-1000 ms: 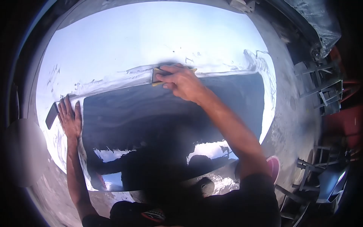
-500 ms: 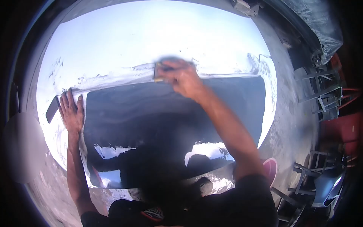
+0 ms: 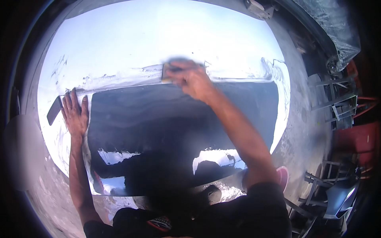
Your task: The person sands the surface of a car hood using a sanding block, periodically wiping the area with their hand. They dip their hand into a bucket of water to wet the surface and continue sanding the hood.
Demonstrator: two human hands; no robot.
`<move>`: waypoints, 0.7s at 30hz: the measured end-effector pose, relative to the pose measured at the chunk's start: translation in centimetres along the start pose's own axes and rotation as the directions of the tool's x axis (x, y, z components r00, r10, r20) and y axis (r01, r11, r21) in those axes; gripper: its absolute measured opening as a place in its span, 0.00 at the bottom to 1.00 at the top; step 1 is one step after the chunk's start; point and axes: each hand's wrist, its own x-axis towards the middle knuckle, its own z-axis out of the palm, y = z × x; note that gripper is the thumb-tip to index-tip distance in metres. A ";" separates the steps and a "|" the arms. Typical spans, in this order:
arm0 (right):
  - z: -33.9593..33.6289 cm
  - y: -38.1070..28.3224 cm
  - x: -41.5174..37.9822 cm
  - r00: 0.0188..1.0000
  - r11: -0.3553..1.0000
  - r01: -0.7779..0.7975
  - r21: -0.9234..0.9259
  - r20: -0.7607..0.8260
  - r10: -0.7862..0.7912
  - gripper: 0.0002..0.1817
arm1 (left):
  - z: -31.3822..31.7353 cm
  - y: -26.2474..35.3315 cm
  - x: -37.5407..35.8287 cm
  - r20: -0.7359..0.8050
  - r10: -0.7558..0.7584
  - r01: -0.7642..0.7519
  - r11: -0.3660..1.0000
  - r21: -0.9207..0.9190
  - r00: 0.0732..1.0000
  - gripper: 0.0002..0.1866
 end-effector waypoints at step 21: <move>2.0 -1.6 0.8 0.999 0.997 0.040 -0.064 0.005 -0.039 0.22 | -0.9 0.8 -0.2 0.045 -0.024 0.026 0.999 -0.029 0.999 0.39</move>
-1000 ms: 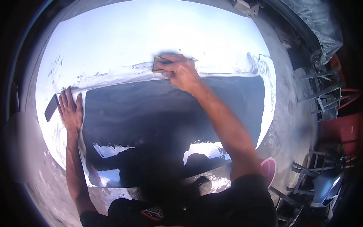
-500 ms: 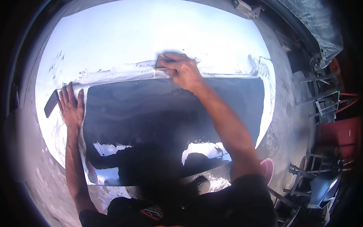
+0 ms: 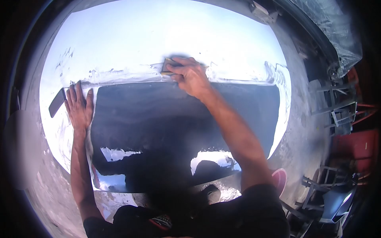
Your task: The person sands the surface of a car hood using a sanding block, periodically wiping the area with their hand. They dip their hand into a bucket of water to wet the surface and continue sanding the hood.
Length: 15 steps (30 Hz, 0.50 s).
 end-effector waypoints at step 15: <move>3.7 -5.3 3.0 1.000 0.996 0.025 0.084 0.003 -0.025 0.22 | 0.1 0.2 0.1 0.003 -0.012 0.012 1.000 0.007 1.000 0.36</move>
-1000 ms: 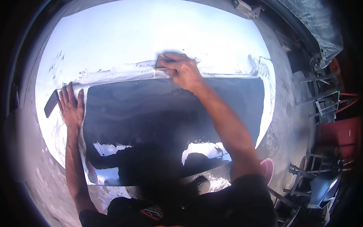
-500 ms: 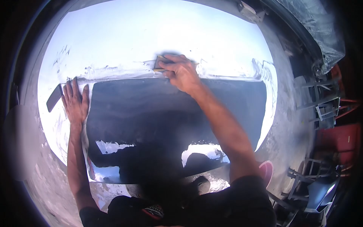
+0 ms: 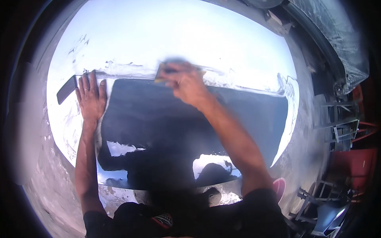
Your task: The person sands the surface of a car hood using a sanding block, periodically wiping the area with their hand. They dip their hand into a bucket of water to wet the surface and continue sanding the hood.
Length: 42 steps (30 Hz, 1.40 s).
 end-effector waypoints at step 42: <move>2.7 -15.9 -1.4 0.941 0.955 -0.281 -0.094 0.170 0.294 0.42 | -1.4 0.2 -4.3 -0.105 -0.190 0.008 0.515 -0.857 0.976 0.20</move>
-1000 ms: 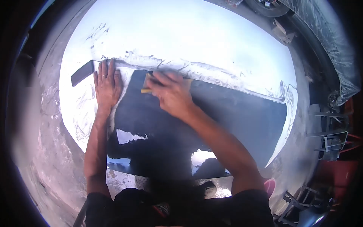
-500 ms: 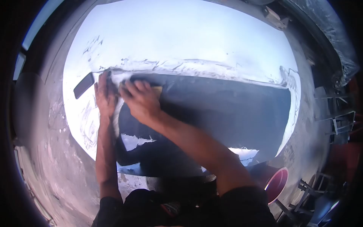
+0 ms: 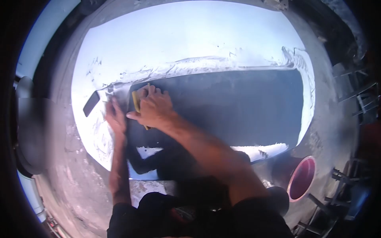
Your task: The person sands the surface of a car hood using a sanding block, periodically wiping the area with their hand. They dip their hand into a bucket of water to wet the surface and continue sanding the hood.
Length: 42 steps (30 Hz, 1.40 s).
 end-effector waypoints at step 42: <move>-7.2 37.6 -18.5 0.714 0.791 -0.561 -0.242 -0.625 0.315 0.36 | 7.6 8.5 -11.9 0.563 0.638 -0.833 0.522 0.185 0.525 0.26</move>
